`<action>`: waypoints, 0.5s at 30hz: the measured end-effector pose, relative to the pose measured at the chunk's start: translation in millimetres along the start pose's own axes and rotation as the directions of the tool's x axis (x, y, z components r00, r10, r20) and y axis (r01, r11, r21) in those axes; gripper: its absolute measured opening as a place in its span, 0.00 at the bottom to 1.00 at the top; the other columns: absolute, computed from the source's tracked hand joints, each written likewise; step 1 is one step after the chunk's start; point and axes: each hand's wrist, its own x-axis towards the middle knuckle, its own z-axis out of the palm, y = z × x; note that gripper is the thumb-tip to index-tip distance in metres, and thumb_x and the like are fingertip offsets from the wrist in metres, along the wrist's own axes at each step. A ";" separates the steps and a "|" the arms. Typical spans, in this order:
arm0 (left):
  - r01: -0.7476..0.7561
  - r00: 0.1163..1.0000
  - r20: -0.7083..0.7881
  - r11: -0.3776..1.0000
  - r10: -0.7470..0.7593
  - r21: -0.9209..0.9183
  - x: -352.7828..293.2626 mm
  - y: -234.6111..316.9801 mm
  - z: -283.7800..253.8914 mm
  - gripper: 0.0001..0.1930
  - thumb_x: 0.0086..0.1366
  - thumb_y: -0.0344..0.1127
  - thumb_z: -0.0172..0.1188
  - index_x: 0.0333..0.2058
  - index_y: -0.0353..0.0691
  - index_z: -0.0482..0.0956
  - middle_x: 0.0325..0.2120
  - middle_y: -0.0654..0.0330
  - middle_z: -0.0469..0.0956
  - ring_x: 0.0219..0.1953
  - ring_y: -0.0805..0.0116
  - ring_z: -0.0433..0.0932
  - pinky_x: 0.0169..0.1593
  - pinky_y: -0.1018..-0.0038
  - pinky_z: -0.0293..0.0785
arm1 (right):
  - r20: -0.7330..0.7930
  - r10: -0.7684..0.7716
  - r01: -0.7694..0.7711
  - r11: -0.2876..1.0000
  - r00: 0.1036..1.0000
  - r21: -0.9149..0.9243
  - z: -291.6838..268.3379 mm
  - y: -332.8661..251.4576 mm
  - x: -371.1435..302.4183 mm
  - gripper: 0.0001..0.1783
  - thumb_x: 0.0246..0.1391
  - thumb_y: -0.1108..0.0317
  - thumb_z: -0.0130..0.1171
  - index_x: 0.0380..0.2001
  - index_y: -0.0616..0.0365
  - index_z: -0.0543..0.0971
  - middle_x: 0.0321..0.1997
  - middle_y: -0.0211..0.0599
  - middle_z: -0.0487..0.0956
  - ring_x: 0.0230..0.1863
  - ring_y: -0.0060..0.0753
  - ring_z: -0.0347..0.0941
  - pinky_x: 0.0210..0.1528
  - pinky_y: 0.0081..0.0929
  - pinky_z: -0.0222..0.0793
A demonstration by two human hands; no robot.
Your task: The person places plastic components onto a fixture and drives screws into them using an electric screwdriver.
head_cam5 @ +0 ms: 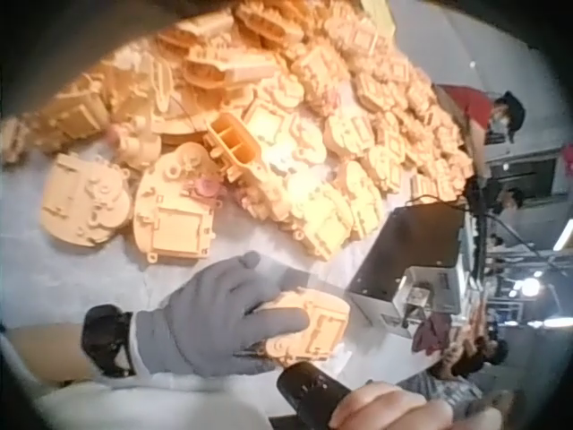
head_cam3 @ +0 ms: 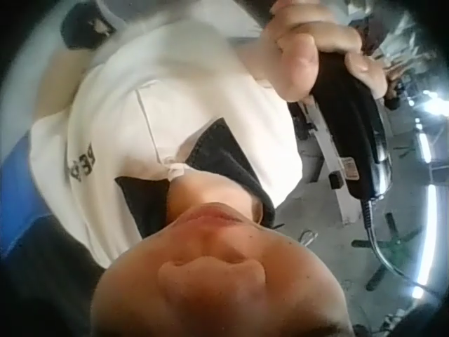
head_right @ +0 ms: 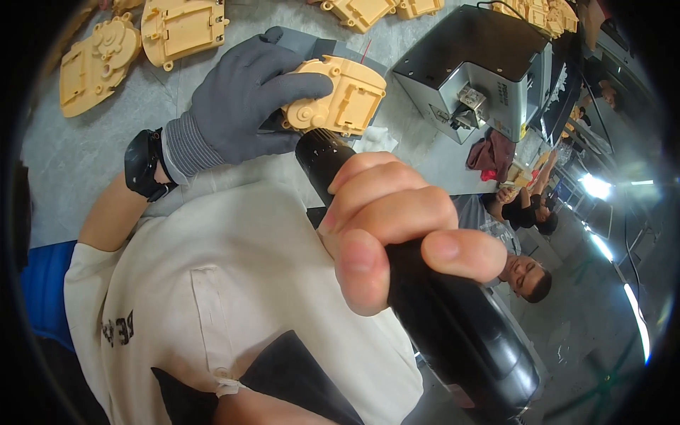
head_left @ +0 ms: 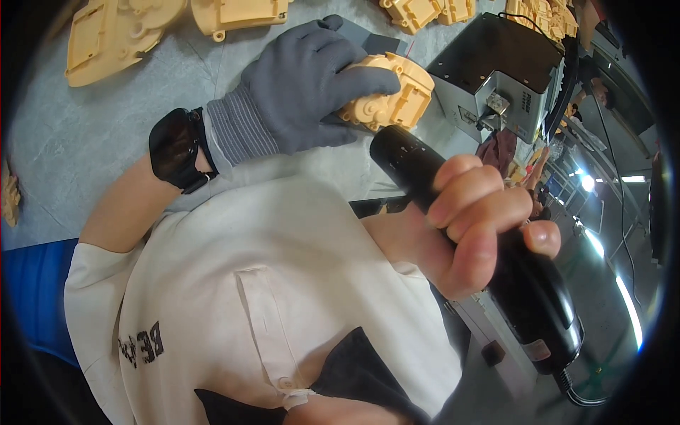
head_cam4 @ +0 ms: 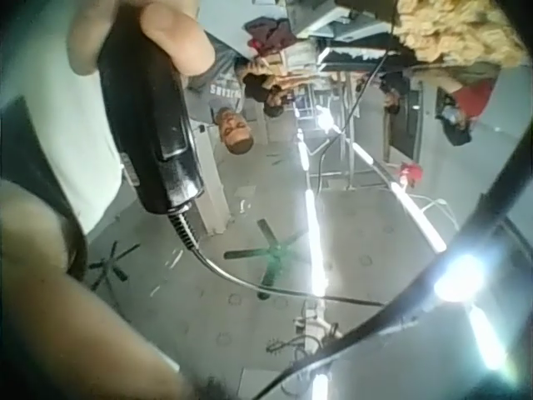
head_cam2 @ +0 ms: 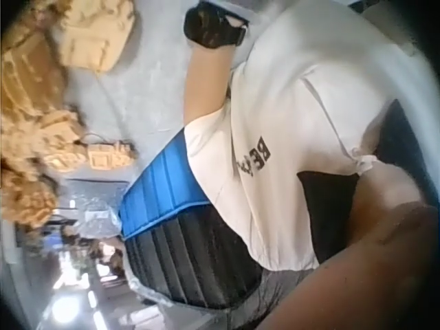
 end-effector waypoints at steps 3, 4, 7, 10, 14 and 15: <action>0.008 1.000 0.008 1.000 -0.008 0.003 -0.4 0.1 -1.0 0.35 0.35 0.36 0.69 0.48 0.53 0.69 0.37 0.60 0.69 0.41 0.57 0.68 0.51 0.63 0.64 | 0.050 0.014 -0.014 1.000 0.999 -0.003 -2.3 1.1 1.9 0.18 0.46 0.75 0.50 0.42 0.50 0.63 0.18 0.30 0.62 0.16 0.27 0.59 0.23 0.31 0.54; 0.008 1.000 0.009 1.000 -0.008 -0.007 -0.9 -0.2 -1.4 0.35 0.35 0.35 0.69 0.48 0.53 0.69 0.37 0.59 0.69 0.41 0.56 0.68 0.51 0.63 0.64 | 0.050 0.019 -0.019 1.000 0.999 0.001 -2.9 2.1 2.6 0.18 0.46 0.75 0.50 0.42 0.50 0.63 0.18 0.30 0.62 0.16 0.27 0.59 0.23 0.31 0.54; -0.003 1.000 -0.013 1.000 0.003 -0.001 0.4 1.8 -1.7 0.35 0.35 0.35 0.68 0.48 0.53 0.69 0.38 0.59 0.69 0.41 0.56 0.68 0.51 0.63 0.64 | 0.068 0.033 -0.034 0.999 0.997 0.005 -3.4 0.4 4.2 0.18 0.46 0.75 0.50 0.42 0.51 0.63 0.18 0.30 0.63 0.16 0.28 0.60 0.24 0.32 0.55; -0.021 1.000 0.020 1.000 0.021 -0.002 2.3 1.1 -3.8 0.34 0.36 0.36 0.68 0.48 0.52 0.69 0.38 0.58 0.69 0.42 0.55 0.68 0.52 0.61 0.64 | 0.035 0.031 -0.031 0.999 0.999 -0.009 -2.7 1.1 3.6 0.19 0.46 0.76 0.51 0.43 0.51 0.63 0.19 0.30 0.63 0.16 0.30 0.61 0.26 0.33 0.58; -0.022 0.999 0.028 0.999 0.020 0.044 3.6 -0.6 -6.8 0.32 0.40 0.42 0.67 0.48 0.57 0.69 0.36 0.62 0.68 0.41 0.62 0.69 0.53 0.64 0.64 | 0.061 -0.002 0.000 1.000 0.998 0.023 -4.4 6.5 4.9 0.20 0.48 0.76 0.51 0.45 0.52 0.62 0.19 0.31 0.64 0.18 0.31 0.64 0.29 0.35 0.60; -0.017 0.999 0.034 0.998 0.015 0.052 4.9 -0.4 -7.9 0.32 0.39 0.42 0.67 0.48 0.57 0.69 0.36 0.62 0.68 0.40 0.61 0.69 0.53 0.64 0.64 | 0.066 -0.028 0.025 0.999 0.997 0.048 -5.4 7.9 3.3 0.20 0.48 0.75 0.51 0.46 0.52 0.62 0.19 0.31 0.65 0.19 0.31 0.64 0.29 0.35 0.60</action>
